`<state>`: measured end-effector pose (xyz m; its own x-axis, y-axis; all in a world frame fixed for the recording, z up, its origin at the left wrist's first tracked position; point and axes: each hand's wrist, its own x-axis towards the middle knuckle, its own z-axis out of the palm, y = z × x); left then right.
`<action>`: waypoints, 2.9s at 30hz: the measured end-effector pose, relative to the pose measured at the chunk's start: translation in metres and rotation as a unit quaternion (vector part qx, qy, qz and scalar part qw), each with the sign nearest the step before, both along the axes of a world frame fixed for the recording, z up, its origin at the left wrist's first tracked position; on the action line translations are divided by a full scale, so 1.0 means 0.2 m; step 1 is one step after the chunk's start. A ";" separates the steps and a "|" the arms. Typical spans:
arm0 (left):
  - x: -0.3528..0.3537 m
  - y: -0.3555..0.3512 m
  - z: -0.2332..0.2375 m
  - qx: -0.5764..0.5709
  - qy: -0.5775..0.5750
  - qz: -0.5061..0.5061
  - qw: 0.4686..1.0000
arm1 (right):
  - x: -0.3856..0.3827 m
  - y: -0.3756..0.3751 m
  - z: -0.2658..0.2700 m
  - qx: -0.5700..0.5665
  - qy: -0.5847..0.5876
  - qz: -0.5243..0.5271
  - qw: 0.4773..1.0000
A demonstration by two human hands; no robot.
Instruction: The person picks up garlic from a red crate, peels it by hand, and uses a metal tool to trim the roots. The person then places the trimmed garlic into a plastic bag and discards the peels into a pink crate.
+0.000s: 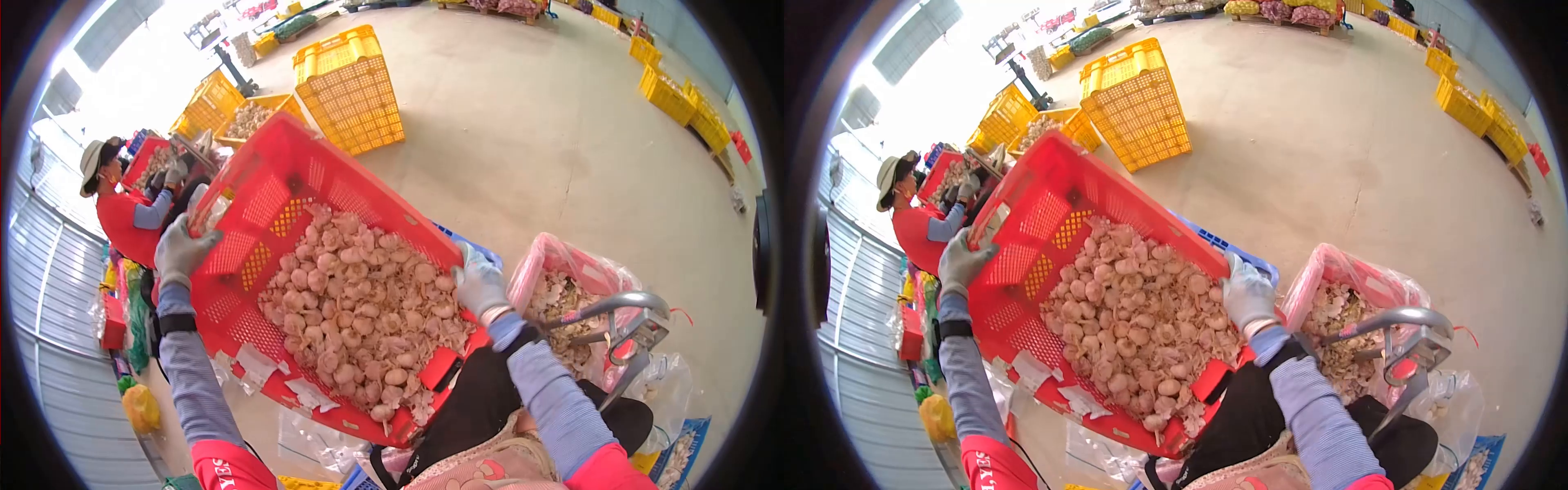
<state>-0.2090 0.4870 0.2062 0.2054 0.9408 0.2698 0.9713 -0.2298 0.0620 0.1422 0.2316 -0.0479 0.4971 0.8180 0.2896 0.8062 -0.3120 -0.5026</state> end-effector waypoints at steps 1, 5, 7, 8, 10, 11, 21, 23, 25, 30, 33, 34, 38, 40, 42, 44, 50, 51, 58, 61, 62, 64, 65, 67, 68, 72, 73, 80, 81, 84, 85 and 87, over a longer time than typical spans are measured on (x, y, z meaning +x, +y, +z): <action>-0.01 0.01 -0.01 0.016 -0.001 -0.020 1.000 | -0.02 0.03 -0.06 0.003 -0.037 -0.016 0.999; 0.00 0.02 -0.04 0.041 -0.002 0.009 0.999 | 0.02 0.04 -0.11 -0.037 -0.010 -0.022 0.999; 0.10 -0.07 0.10 0.005 0.048 0.024 0.999 | 0.08 -0.02 -0.03 -0.053 0.064 0.002 0.997; 0.13 -0.09 0.12 -0.022 0.074 0.032 0.996 | 0.10 -0.04 -0.01 -0.077 0.075 0.008 0.994; 0.11 -0.21 0.26 0.018 0.117 -0.062 0.991 | 0.17 -0.22 -0.08 0.014 0.115 0.040 0.992; 0.17 -0.37 0.34 0.005 0.095 -0.042 0.995 | 0.18 -0.34 -0.02 0.036 0.139 0.046 0.989; 0.22 -0.02 -0.05 0.021 0.039 0.000 0.999 | 0.17 -0.08 -0.07 -0.124 0.110 -0.029 0.986; 0.19 -0.04 -0.06 0.029 0.044 -0.006 0.999 | 0.13 -0.08 -0.06 -0.114 0.110 -0.036 0.987; 0.15 0.01 -0.07 0.073 0.044 -0.019 0.996 | 0.12 -0.04 0.00 -0.124 0.094 -0.044 0.987; 0.21 -0.23 0.16 0.017 0.080 -0.033 0.996 | 0.13 -0.20 0.03 -0.076 0.078 -0.005 0.994; -0.12 -0.51 0.23 0.105 -0.045 -0.113 0.987 | 0.17 -0.33 0.08 -0.024 0.108 0.017 0.994; -0.13 -0.61 0.24 0.084 -0.147 -0.140 0.976 | 0.15 -0.30 0.07 0.017 0.100 0.020 0.995; 0.01 -0.14 0.02 0.096 0.077 -0.030 0.992 | 0.13 -0.07 -0.08 -0.032 0.034 0.057 0.997; 0.05 0.05 -0.04 -0.021 0.065 0.053 0.996 | 0.13 -0.04 -0.09 -0.060 0.020 0.020 0.998; 0.09 0.01 -0.02 0.019 0.056 0.033 0.998 | 0.10 -0.06 -0.03 -0.148 0.078 -0.025 0.986; 0.13 -0.04 -0.03 0.032 0.068 0.026 0.997 | 0.09 -0.06 0.01 -0.166 0.120 -0.027 0.978; 0.10 -0.03 -0.02 0.055 0.054 -0.009 0.997 | 0.13 -0.07 -0.01 -0.123 0.100 0.005 0.987; 0.11 -0.05 -0.02 0.063 0.050 -0.011 0.997 | 0.13 -0.11 -0.02 -0.112 0.092 -0.003 0.989; 0.15 -0.31 0.09 0.119 0.006 -0.017 0.993 | 0.10 -0.26 0.00 -0.159 0.117 -0.047 0.979; 0.09 -0.05 -0.04 0.063 0.037 0.026 0.997 | 0.11 -0.18 -0.11 -0.143 0.057 -0.025 0.988; 0.09 -0.01 -0.04 0.027 0.050 0.051 0.997 | 0.10 -0.16 -0.05 -0.167 0.078 -0.035 0.982; 0.07 -0.01 -0.09 0.098 0.053 0.005 0.994 | 0.03 -0.19 0.10 -0.234 0.121 -0.056 0.963; 0.06 -0.01 -0.11 0.102 0.054 0.001 0.993 | 0.05 -0.22 0.07 -0.225 0.130 -0.039 0.965; 0.07 -0.01 -0.11 0.117 0.051 0.011 0.992 | 0.13 -0.33 -0.04 -0.152 0.167 -0.029 0.974; 0.08 -0.02 -0.11 0.121 0.056 0.017 0.991 | 0.14 -0.38 -0.07 -0.115 0.185 -0.024 0.976; 0.11 -0.02 -0.10 0.124 0.079 0.038 0.988 | 0.08 -0.68 -0.02 0.011 0.301 -0.054 0.952; 0.11 -0.03 -0.11 0.141 0.088 0.038 0.985 | 0.07 -0.76 -0.01 0.015 0.321 -0.053 0.945; 0.19 -0.11 -0.15 0.174 0.059 0.077 0.980 | -0.11 -1.26 -0.16 -0.004 0.365 -0.088 0.927; 0.23 -0.14 -0.21 0.220 0.031 0.069 0.973 | -0.12 -1.34 -0.24 0.000 0.356 -0.091 0.930; 0.43 -0.34 -0.34 0.183 -0.138 -0.072 0.971 | -0.14 -1.45 -0.25 -0.060 0.389 -0.106 0.913; 0.49 -0.36 -0.44 0.134 -0.258 -0.172 0.941 | -0.14 -1.52 -0.32 -0.079 0.357 -0.076 0.928; 0.57 -0.32 -0.74 -0.098 -0.403 -0.214 0.884 | -0.17 -1.55 -0.33 -0.067 0.361 -0.080 0.927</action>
<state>-0.0943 0.4222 0.0584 0.3693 0.8681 0.3317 0.4192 -0.4742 0.7743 0.1092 -0.0782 -0.1133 0.6400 0.7212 -0.2651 0.2127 -0.4978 -0.8408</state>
